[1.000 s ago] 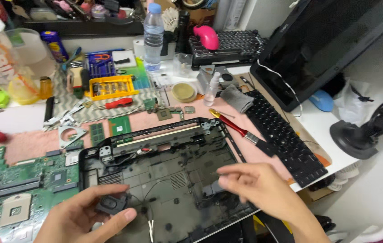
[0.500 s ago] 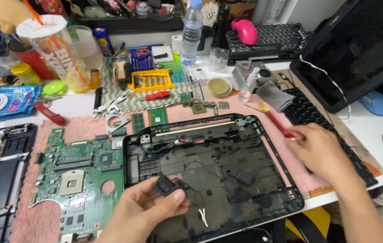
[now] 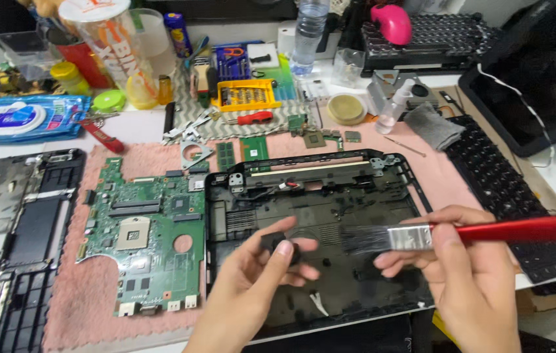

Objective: The person cleans a small black plastic component using a red-handled brush, then places it into the laptop chassis. They proceed to connect a white ribbon cable to the motherboard and tuck it into the chassis.

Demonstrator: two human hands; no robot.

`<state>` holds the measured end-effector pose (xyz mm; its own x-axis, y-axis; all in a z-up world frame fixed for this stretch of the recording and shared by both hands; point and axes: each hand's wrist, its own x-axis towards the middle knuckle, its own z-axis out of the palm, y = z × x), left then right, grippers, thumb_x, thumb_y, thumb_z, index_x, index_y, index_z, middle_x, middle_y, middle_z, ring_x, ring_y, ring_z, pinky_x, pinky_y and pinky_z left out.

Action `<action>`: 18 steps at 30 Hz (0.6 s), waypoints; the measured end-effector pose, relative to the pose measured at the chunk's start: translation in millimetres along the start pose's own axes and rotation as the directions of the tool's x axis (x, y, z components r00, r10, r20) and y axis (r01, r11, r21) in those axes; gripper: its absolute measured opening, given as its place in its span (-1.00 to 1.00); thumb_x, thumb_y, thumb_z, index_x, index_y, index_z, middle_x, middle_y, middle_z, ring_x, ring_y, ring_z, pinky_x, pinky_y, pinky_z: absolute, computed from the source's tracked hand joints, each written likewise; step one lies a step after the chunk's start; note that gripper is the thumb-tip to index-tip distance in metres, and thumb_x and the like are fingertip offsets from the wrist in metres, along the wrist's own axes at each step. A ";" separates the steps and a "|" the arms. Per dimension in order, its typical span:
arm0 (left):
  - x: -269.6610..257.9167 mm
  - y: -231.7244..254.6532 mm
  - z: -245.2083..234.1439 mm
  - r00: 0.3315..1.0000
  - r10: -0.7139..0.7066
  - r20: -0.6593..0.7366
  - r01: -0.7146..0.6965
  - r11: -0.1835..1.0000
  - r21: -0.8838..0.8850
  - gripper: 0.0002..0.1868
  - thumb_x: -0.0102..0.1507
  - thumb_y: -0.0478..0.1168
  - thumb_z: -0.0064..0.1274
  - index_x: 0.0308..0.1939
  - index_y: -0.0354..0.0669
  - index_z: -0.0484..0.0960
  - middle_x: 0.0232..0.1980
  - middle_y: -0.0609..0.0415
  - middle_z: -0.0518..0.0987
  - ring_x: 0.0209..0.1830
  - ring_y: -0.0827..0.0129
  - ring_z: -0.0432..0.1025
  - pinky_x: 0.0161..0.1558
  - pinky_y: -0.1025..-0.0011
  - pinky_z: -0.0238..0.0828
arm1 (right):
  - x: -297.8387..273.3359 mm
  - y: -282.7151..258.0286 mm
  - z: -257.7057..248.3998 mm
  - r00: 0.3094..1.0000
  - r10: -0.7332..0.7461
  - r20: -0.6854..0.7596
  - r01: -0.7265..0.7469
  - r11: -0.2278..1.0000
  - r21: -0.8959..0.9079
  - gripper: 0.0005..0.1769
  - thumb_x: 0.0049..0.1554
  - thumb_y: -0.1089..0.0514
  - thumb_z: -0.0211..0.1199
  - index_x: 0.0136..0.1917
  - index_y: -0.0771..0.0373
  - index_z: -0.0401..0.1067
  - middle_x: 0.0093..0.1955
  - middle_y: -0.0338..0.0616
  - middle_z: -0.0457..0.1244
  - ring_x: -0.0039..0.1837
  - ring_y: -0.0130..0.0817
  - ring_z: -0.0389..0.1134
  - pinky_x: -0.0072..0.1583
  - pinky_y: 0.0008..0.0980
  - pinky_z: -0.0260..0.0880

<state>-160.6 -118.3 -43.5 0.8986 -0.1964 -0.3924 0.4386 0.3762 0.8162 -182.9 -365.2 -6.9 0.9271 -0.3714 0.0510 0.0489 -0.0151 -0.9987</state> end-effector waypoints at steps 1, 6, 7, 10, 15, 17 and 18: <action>4.0 -12.1 -3.8 1.000 -0.001 -0.008 0.001 1.000 -0.002 -0.37 0.46 -0.19 0.09 0.64 -0.24 0.59 0.23 -0.24 0.94 -0.16 0.08 0.81 -0.07 0.29 0.82 | -2.8 6.5 2.2 1.000 0.005 0.006 -0.005 1.000 0.000 -0.82 0.56 0.28 -0.08 0.33 0.44 0.25 -0.02 0.58 0.42 -0.25 0.50 0.61 -0.15 0.22 0.68; 16.5 -50.0 -18.6 0.914 0.158 0.373 0.053 0.866 -0.498 -0.27 0.59 0.03 -0.16 0.79 -0.25 0.26 0.48 -0.49 0.61 0.38 -0.23 0.64 0.46 0.02 0.59 | -18.9 11.1 26.4 0.968 -0.232 0.093 0.235 0.972 -0.013 -0.66 0.50 0.18 -0.03 0.32 0.50 0.37 -0.18 0.49 0.49 -0.28 0.22 0.71 -0.09 -0.05 0.87; 13.3 -50.1 -17.2 0.915 0.157 0.371 0.053 0.866 -0.497 -0.27 0.59 0.03 -0.16 0.79 -0.25 0.26 0.48 -0.49 0.61 0.38 -0.23 0.64 0.46 0.02 0.59 | -21.7 12.3 29.4 0.969 -0.230 0.094 0.232 0.973 -0.012 -0.66 0.50 0.18 -0.03 0.32 0.50 0.37 -0.18 0.49 0.49 -0.28 0.22 0.71 -0.09 -0.05 0.87; 1.9 -46.2 -11.8 0.890 0.238 0.390 -0.076 0.919 -0.387 -0.35 0.61 -0.24 -0.17 0.79 -0.33 0.25 0.57 -0.34 0.60 0.47 0.01 0.62 0.52 0.18 0.58 | -28.9 22.3 31.3 0.927 -0.348 0.140 0.361 0.929 -0.081 -0.67 0.44 0.09 0.08 0.23 0.43 0.43 -0.27 0.26 0.50 -0.32 -0.13 0.62 -0.21 -0.38 0.63; -10.5 -30.2 -2.5 0.961 0.168 0.218 -0.159 0.985 -0.061 -0.34 0.49 -0.01 0.04 0.60 -0.31 0.64 0.42 -0.07 0.78 0.29 0.36 0.65 0.39 0.32 0.82 | -26.2 32.5 13.9 0.942 -0.186 0.279 0.314 0.782 -0.539 -0.69 0.20 -0.16 0.37 0.13 -0.12 0.76 -0.49 -0.33 0.56 -0.43 -0.51 0.59 -0.20 -0.43 0.59; -9.8 -29.2 -6.0 0.977 0.123 0.174 -0.122 0.992 -0.020 -0.37 0.46 -0.02 0.08 0.52 -0.31 0.73 0.37 -0.01 0.81 0.24 0.38 0.67 0.35 0.31 0.79 | -21.9 37.0 11.4 0.929 -0.145 0.341 0.308 0.815 -0.490 -0.72 0.24 -0.13 0.34 0.08 -0.07 0.78 -0.37 -0.36 0.59 -0.37 -0.51 0.67 -0.16 -0.47 0.63; -9.2 -28.2 -7.3 0.989 0.075 0.127 -0.077 0.997 0.014 -0.40 0.44 -0.03 0.12 0.45 -0.31 0.82 0.32 0.05 0.85 0.19 0.40 0.70 0.31 0.30 0.76 | -19.5 39.2 10.0 0.908 -0.101 0.406 0.294 0.845 -0.446 -0.71 0.29 -0.11 0.31 0.03 -0.02 0.79 -0.25 -0.38 0.62 -0.32 -0.52 0.75 -0.11 -0.51 0.66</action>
<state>-181.2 -120.6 -66.0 0.9199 -0.2813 -0.2731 0.3677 0.3775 0.8499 -195.3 -349.3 -47.0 0.9880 0.0407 0.1492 0.1476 -0.5361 -0.8312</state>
